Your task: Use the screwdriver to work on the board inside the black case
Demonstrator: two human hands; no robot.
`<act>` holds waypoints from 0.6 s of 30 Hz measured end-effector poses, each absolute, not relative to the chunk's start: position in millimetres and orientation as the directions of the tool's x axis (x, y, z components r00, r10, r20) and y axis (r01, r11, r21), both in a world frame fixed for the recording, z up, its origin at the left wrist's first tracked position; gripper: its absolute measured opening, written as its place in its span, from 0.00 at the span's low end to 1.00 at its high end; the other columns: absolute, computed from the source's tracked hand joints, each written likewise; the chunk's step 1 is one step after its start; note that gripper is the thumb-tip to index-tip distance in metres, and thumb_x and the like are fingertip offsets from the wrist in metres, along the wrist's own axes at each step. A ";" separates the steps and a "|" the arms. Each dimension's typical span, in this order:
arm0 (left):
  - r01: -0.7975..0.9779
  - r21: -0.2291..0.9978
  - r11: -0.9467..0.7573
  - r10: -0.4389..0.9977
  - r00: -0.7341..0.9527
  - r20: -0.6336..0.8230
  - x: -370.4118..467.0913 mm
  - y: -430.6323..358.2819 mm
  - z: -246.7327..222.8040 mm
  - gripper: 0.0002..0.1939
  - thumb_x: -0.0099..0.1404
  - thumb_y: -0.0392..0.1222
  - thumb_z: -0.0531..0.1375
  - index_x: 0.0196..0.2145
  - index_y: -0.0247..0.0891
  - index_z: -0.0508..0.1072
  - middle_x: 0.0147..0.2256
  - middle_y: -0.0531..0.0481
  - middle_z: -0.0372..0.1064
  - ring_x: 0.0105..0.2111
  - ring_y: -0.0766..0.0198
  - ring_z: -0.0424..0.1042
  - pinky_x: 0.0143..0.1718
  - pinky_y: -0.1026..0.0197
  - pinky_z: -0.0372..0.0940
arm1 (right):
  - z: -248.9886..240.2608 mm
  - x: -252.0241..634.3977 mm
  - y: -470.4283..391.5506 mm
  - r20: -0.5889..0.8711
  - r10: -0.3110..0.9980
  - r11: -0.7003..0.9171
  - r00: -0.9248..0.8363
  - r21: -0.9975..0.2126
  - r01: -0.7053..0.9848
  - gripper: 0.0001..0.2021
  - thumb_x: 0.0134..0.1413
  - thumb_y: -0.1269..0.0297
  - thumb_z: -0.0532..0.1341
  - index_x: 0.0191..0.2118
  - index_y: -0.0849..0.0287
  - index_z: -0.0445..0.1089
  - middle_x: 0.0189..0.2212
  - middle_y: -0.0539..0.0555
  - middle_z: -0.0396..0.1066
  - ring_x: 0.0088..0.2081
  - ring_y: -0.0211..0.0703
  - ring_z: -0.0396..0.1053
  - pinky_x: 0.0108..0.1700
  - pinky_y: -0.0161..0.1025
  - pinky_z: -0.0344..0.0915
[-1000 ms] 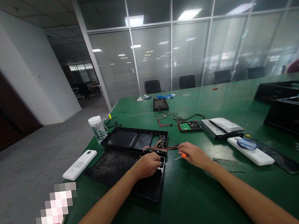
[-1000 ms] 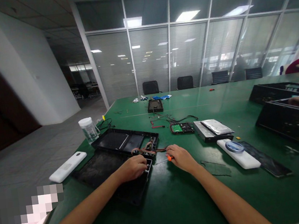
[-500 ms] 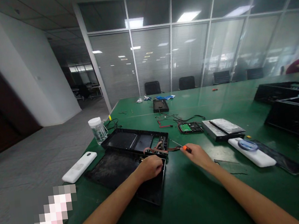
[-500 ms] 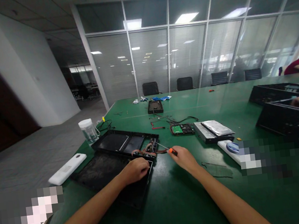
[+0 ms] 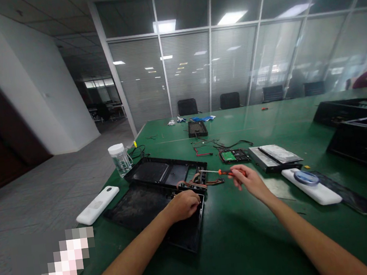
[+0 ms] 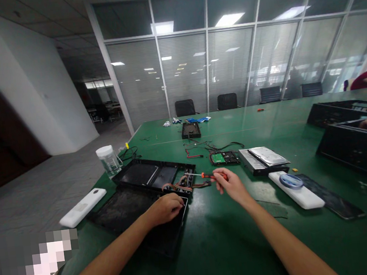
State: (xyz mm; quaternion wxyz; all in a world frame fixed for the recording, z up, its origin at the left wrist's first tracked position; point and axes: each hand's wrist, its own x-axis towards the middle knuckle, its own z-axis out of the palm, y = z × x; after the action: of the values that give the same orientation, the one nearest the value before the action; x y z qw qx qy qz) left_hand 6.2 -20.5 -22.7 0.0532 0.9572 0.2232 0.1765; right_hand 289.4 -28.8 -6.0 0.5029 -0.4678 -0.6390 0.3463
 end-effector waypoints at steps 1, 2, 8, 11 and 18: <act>0.395 0.188 -0.899 0.436 0.843 0.316 5.8 -19.8 -22.9 0.07 0.61 0.31 0.52 0.32 0.35 0.71 0.36 0.48 0.69 0.40 0.64 0.66 0.43 0.64 0.60 | -4.6 290.3 -30.6 0.341 0.940 0.335 -0.020 -0.911 0.239 0.14 0.53 0.52 0.52 0.36 0.59 0.58 0.18 0.44 0.59 0.16 0.34 0.57 0.18 0.32 0.53; 0.383 0.194 -0.903 0.428 0.846 0.318 5.4 -19.0 -23.1 0.08 0.61 0.31 0.52 0.32 0.35 0.71 0.36 0.47 0.69 0.40 0.64 0.66 0.43 0.64 0.60 | -4.7 290.6 -32.1 0.363 0.932 0.348 0.016 -0.905 0.246 0.14 0.53 0.51 0.52 0.33 0.58 0.59 0.16 0.44 0.56 0.15 0.33 0.54 0.17 0.32 0.50; 0.343 0.260 -0.902 0.416 0.850 0.323 3.8 -14.1 -23.9 0.08 0.62 0.31 0.52 0.31 0.36 0.70 0.35 0.49 0.69 0.39 0.66 0.66 0.42 0.65 0.60 | -18.9 276.7 -38.8 0.478 0.878 0.438 0.021 -0.822 0.364 0.14 0.54 0.52 0.52 0.28 0.59 0.62 0.17 0.45 0.54 0.18 0.33 0.53 0.19 0.32 0.50; 0.413 0.301 -0.860 0.495 0.817 0.295 2.6 -14.3 -23.4 0.04 0.61 0.32 0.54 0.32 0.36 0.69 0.34 0.50 0.68 0.37 0.66 0.66 0.41 0.65 0.60 | -22.8 268.7 -40.4 0.507 0.862 0.463 -0.016 -0.774 0.433 0.14 0.55 0.54 0.51 0.29 0.59 0.63 0.18 0.46 0.56 0.19 0.34 0.55 0.22 0.32 0.52; 0.512 0.448 -0.733 0.652 0.717 0.249 3.7 -19.0 -22.2 0.09 0.58 0.33 0.59 0.35 0.36 0.61 0.35 0.51 0.69 0.36 0.65 0.68 0.37 0.65 0.60 | -26.6 268.4 -39.8 0.517 0.853 0.471 -0.065 -0.713 0.519 0.14 0.55 0.54 0.50 0.31 0.59 0.64 0.17 0.46 0.57 0.20 0.35 0.56 0.23 0.32 0.53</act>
State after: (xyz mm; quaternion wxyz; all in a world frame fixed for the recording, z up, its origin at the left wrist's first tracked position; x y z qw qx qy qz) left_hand 3.7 -19.0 -22.2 0.1762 0.9096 0.3197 0.1986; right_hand 268.4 -39.8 -26.6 0.4832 -0.4840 -0.7087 0.1733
